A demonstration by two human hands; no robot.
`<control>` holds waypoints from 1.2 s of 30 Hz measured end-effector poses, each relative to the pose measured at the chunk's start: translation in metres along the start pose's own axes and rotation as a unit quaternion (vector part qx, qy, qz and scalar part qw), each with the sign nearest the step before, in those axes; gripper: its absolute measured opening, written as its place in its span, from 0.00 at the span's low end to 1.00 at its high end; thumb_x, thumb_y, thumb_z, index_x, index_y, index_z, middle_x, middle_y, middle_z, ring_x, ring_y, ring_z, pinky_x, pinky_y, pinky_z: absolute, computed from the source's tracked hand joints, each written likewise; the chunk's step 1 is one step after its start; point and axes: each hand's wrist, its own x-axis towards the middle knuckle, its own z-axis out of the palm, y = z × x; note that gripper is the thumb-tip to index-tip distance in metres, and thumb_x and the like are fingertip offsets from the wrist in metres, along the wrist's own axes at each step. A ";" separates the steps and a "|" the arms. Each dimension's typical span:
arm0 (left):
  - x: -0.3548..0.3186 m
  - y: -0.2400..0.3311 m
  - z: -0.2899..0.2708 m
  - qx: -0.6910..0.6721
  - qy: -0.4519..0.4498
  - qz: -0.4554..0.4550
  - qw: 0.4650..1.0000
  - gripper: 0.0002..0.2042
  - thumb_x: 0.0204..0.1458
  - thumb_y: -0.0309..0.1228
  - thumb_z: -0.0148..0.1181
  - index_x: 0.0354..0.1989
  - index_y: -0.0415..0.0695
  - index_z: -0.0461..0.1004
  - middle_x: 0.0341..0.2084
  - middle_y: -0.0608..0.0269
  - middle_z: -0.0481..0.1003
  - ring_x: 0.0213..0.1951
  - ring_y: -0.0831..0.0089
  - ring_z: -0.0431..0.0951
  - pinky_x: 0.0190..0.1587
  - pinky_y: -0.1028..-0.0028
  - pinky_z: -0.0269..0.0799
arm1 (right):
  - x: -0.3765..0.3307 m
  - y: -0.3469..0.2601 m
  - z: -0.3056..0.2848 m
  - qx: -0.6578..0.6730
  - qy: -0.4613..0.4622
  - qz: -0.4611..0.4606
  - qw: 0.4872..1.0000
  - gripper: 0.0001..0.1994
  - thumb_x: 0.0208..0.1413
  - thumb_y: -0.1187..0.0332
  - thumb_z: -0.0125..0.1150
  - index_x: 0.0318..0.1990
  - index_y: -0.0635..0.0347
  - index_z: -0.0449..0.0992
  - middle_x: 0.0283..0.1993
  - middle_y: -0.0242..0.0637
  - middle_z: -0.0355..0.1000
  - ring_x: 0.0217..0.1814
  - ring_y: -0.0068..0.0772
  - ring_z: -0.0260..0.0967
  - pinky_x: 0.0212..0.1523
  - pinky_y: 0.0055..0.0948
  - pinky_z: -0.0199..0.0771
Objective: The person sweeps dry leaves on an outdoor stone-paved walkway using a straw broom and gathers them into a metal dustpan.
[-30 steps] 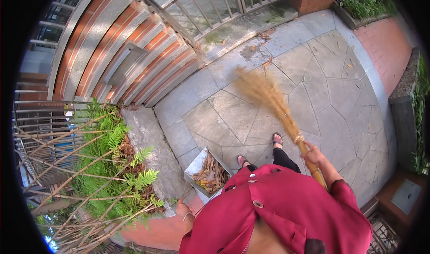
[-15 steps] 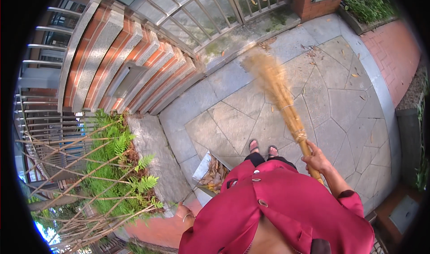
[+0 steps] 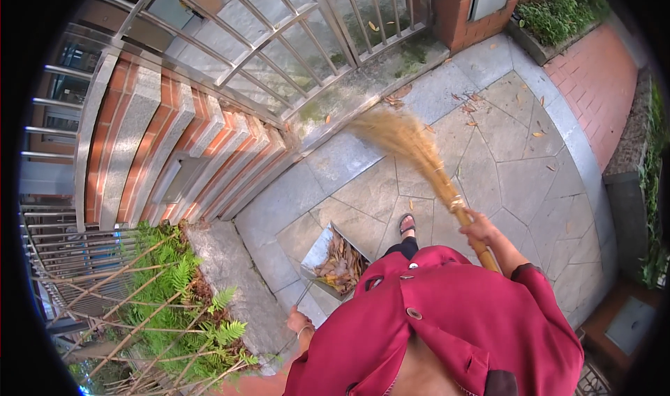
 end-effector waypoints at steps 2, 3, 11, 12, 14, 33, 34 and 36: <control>-0.010 0.027 0.013 -0.029 -0.004 -0.035 0.999 0.17 0.43 0.37 0.52 0.08 0.41 0.59 0.04 0.59 0.58 0.05 0.68 0.58 0.08 0.69 0.51 | 0.008 -0.008 -0.031 0.058 0.042 0.023 0.997 0.34 0.37 0.78 0.58 0.57 0.52 0.53 0.22 0.40 0.64 0.14 0.33 0.62 0.10 0.32 0.64; -0.013 0.034 0.018 -0.043 -0.006 -0.051 0.998 0.18 0.43 0.37 0.51 0.08 0.43 0.58 0.04 0.60 0.57 0.05 0.68 0.57 0.07 0.70 0.50 | 0.016 -0.004 -0.047 0.077 0.062 0.027 0.995 0.34 0.37 0.78 0.58 0.57 0.52 0.53 0.21 0.40 0.63 0.14 0.33 0.62 0.10 0.33 0.65; -0.025 0.063 0.061 -0.143 -0.070 -0.079 0.984 0.19 0.45 0.36 0.49 0.07 0.47 0.53 0.03 0.66 0.53 0.05 0.72 0.54 0.07 0.72 0.47 | -0.006 -0.034 -0.129 0.145 0.158 -0.008 0.977 0.34 0.41 0.78 0.55 0.58 0.53 0.49 0.21 0.38 0.62 0.12 0.31 0.61 0.09 0.31 0.64; -0.032 0.067 0.065 -0.137 -0.061 -0.082 0.985 0.19 0.45 0.37 0.49 0.07 0.47 0.53 0.03 0.66 0.53 0.05 0.72 0.54 0.08 0.72 0.47 | -0.019 -0.038 -0.128 0.143 0.154 -0.006 0.978 0.34 0.41 0.78 0.55 0.58 0.53 0.49 0.20 0.38 0.62 0.12 0.31 0.61 0.09 0.30 0.64; -0.045 0.078 0.075 -0.132 -0.054 -0.085 0.986 0.19 0.45 0.37 0.49 0.07 0.47 0.53 0.03 0.66 0.53 0.05 0.72 0.54 0.08 0.72 0.47 | -0.040 -0.050 -0.134 0.151 0.120 0.001 0.981 0.35 0.40 0.78 0.55 0.58 0.53 0.48 0.20 0.37 0.61 0.12 0.31 0.61 0.08 0.30 0.62; -0.219 0.006 0.039 -0.076 0.043 -0.129 0.988 0.16 0.41 0.36 0.53 0.08 0.47 0.56 0.05 0.65 0.57 0.08 0.73 0.58 0.09 0.71 0.52 | -0.018 -0.043 -0.355 0.086 0.094 0.001 0.992 0.33 0.42 0.77 0.52 0.58 0.55 0.48 0.21 0.38 0.62 0.13 0.29 0.61 0.10 0.30 0.64; -0.170 -0.069 0.007 -0.111 0.044 -0.210 0.970 0.17 0.41 0.36 0.54 0.08 0.49 0.54 0.04 0.66 0.55 0.07 0.73 0.56 0.09 0.71 0.51 | -0.032 -0.041 -0.349 0.049 0.048 -0.001 0.998 0.33 0.42 0.77 0.52 0.58 0.54 0.47 0.19 0.38 0.62 0.13 0.29 0.62 0.10 0.30 0.65; -0.217 -0.045 0.041 -0.134 0.055 -0.183 0.972 0.18 0.41 0.37 0.54 0.08 0.50 0.52 0.03 0.68 0.53 0.06 0.74 0.54 0.08 0.73 0.48 | -0.060 -0.013 -0.338 -0.006 0.013 0.012 1.000 0.34 0.42 0.77 0.52 0.59 0.54 0.46 0.18 0.37 0.62 0.13 0.29 0.62 0.11 0.30 0.65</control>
